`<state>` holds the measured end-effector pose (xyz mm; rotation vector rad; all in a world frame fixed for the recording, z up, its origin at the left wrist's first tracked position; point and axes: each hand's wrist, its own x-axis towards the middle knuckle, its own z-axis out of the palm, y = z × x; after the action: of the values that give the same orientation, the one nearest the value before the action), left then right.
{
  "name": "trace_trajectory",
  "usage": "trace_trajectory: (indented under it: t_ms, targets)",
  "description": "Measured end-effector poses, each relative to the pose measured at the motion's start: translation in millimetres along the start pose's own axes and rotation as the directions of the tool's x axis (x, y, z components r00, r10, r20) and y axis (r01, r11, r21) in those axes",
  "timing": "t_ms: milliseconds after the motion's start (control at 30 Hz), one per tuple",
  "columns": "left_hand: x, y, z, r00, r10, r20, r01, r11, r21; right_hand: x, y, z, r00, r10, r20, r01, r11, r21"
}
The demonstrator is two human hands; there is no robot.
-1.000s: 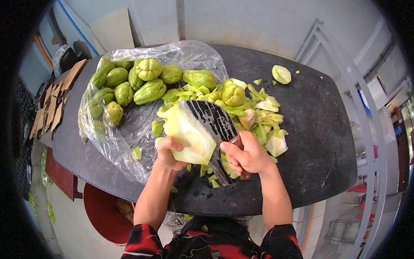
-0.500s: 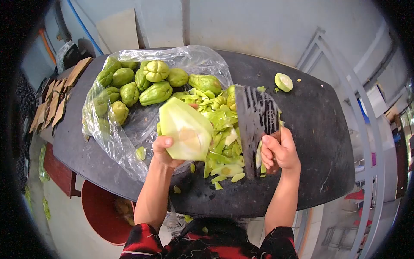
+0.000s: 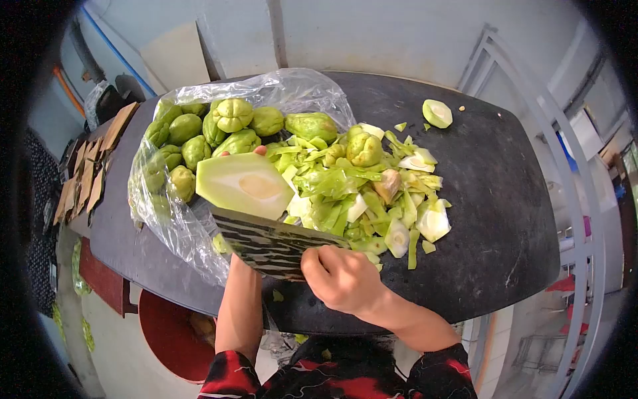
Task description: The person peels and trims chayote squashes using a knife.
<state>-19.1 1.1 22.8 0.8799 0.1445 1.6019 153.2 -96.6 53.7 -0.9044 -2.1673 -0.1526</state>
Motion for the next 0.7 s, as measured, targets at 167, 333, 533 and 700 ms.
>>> trace_trajectory:
  t_ms: [167, 333, 533, 700]
  targets:
    - [-3.8, -1.5, -5.6, 0.999, -0.011, -0.045, 0.012, 1.000, 0.023, -0.8, 0.1, 0.9, 1.000, -0.028, 0.009, 0.028, 1.000, 0.001]
    - [-2.4, 2.4, 1.7, 1.000, -0.012, -0.006, 0.012, 0.998, 0.054, -3.2, 2.2, -0.3, 0.999, -0.025, 0.040, 0.025, 1.000, 0.000]
    - [-7.0, -4.5, 7.4, 0.999, -0.024, -0.033, 0.027, 0.996, 0.090, -4.7, 5.8, 3.9, 1.000, -0.017, -0.004, 0.017, 1.000, -0.017]
    - [-12.0, -11.7, 11.9, 0.996, -0.090, 0.025, 0.088, 0.995, 0.046, -1.5, 8.3, 4.2, 1.000, -0.025, -0.016, 0.025, 0.999, -0.023]
